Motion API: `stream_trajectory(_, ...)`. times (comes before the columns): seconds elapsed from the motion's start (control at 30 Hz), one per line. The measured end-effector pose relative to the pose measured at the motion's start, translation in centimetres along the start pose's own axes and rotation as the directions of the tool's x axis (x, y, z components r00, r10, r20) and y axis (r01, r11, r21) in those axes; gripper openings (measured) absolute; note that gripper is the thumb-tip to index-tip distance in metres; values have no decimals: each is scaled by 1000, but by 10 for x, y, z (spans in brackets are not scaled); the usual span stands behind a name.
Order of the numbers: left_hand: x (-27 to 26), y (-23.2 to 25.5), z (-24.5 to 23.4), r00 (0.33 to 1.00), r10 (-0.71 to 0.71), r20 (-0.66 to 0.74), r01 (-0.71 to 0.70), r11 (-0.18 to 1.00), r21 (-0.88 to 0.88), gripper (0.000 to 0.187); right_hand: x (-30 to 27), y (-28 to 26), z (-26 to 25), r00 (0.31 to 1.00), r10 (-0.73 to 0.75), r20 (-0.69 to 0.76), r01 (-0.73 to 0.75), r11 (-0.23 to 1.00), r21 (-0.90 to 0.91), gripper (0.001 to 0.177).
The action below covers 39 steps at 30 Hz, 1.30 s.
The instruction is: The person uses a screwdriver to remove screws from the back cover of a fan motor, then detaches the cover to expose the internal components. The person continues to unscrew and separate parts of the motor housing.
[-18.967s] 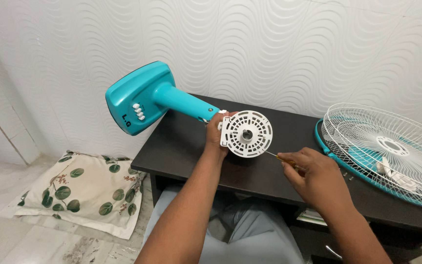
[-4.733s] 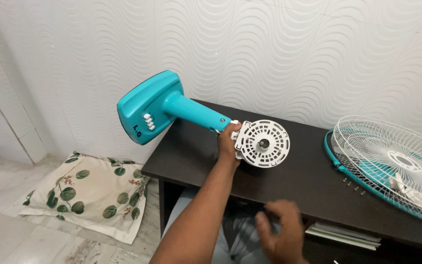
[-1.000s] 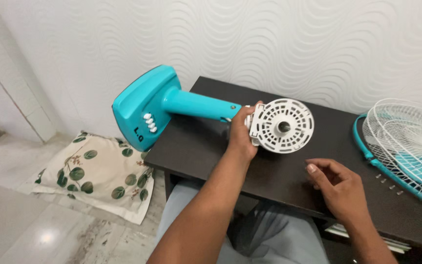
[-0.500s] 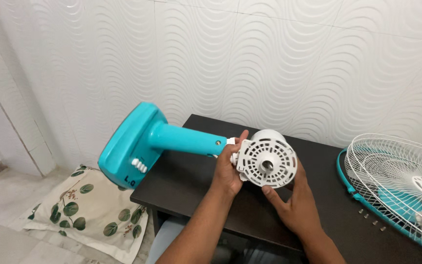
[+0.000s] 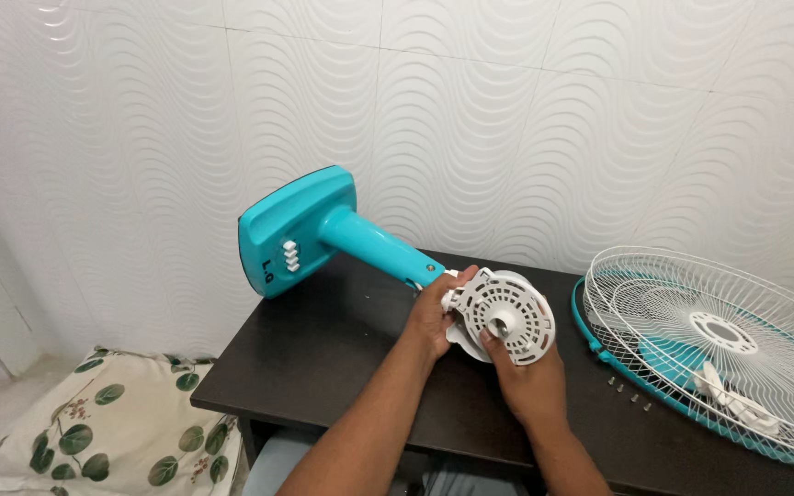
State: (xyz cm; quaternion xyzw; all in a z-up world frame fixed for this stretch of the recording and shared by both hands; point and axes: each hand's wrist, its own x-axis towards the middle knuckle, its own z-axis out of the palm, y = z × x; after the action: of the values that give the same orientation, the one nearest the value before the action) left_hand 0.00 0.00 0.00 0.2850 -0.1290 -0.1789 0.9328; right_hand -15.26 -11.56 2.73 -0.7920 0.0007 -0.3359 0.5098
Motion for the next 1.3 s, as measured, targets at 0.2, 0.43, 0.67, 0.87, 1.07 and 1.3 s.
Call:
stream_trajectory(0.2, 7, 2, -17, 983, 19, -185, 19, 979, 203, 43, -2, -2, 4, 990, -118, -75, 115, 992, -49, 83)
stream_trajectory(0.43, -24, 5, -6, 977, 155, -146, -85, 913, 399, 39, -15, -15, -2, 966, -228, -125, 160, 899, -408, 68)
stream_trajectory(0.67, -40, 13, -23, 965, 183, -188, -18, 761, 648, 45, -25, -19, -10, 994, -52, -93, 25, 963, -268, 57)
stream_trajectory(0.87, -56, 15, -26, 954, 219, -206, -19, 728, 685, 38, -26, 17, -22, 999, 22, -28, -24, 997, -68, 28)
stream_trajectory(1.07, -73, 6, -24, 926, 326, -191, -71, 646, 760, 30, -14, 39, -35, 979, 90, 184, -147, 935, 322, 34)
stream_trajectory(1.3, -74, 0, -26, 882, 457, -116, -115, 447, 887, 32, -15, 36, -40, 950, 65, 304, -204, 867, 454, 42)
